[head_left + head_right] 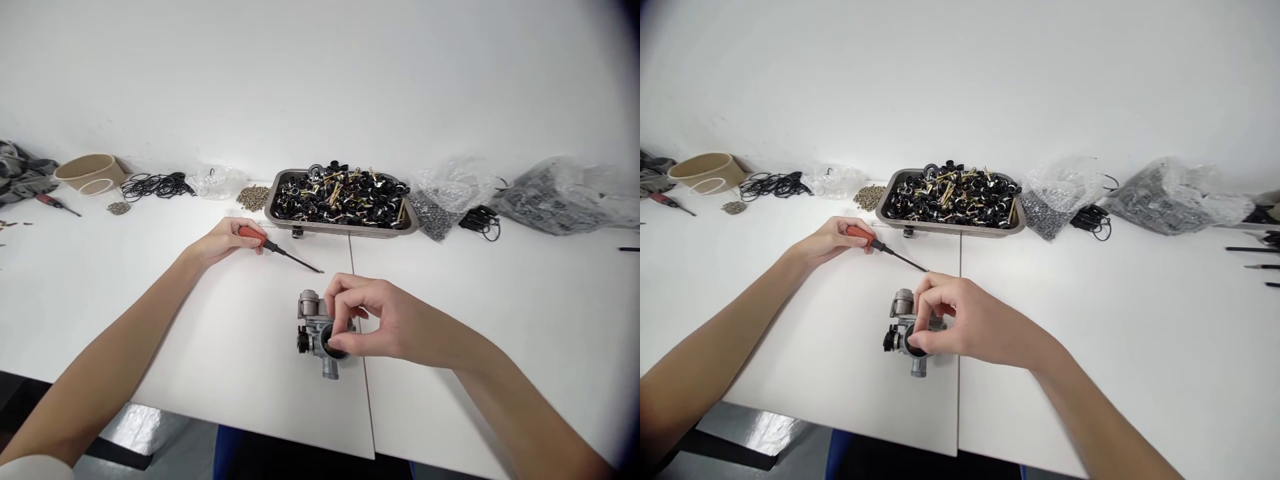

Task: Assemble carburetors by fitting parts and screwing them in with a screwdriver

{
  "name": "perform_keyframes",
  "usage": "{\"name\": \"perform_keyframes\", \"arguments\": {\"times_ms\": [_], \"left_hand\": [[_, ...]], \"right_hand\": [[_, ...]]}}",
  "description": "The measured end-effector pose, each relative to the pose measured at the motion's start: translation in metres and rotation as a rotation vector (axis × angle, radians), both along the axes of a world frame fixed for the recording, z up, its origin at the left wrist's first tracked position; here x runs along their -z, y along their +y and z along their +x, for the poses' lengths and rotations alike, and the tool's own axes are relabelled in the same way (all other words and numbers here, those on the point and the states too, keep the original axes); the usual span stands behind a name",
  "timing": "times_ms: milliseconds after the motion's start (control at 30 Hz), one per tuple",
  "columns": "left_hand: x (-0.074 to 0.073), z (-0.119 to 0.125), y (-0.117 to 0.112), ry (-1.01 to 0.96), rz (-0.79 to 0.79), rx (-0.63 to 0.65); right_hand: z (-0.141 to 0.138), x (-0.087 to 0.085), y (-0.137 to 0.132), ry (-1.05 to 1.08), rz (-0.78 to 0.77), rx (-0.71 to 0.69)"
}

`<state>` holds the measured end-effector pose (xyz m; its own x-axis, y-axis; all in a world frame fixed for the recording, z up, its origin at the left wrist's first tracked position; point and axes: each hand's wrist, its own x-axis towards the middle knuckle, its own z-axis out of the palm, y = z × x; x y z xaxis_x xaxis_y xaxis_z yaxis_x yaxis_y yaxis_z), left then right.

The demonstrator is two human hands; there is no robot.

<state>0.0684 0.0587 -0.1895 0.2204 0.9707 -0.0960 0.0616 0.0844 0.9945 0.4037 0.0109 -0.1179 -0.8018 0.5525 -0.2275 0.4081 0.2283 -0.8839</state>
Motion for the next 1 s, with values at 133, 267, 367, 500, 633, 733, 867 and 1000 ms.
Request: {"name": "perform_keyframes", "arguments": {"times_ms": [133,267,367,500,633,733,867,1000], "left_hand": [[0.000,0.001,0.000,-0.011,0.000,-0.001],[0.000,0.000,0.000,-0.014,-0.001,-0.008],[0.002,0.000,0.000,-0.027,0.003,-0.019],[0.003,0.003,0.001,-0.130,0.045,-0.076],[0.000,0.009,-0.001,-0.251,0.044,-0.149],[-0.006,0.013,-0.003,-0.289,0.044,-0.172],[-0.014,0.018,-0.005,-0.299,0.053,-0.175],[-0.020,0.023,-0.009,-0.293,0.052,-0.144]], "right_hand": [[-0.004,0.004,-0.001,-0.060,0.042,0.003],[-0.005,0.011,0.001,-0.038,0.082,0.024],[-0.002,0.015,0.008,0.025,0.017,-0.009],[0.004,0.030,0.031,0.157,-0.022,0.111],[0.007,0.060,0.057,0.247,0.217,0.449],[0.005,0.079,0.065,0.222,0.326,0.535],[-0.004,0.085,0.059,0.217,0.361,0.464],[-0.011,0.080,0.048,0.228,0.316,0.422]]}}
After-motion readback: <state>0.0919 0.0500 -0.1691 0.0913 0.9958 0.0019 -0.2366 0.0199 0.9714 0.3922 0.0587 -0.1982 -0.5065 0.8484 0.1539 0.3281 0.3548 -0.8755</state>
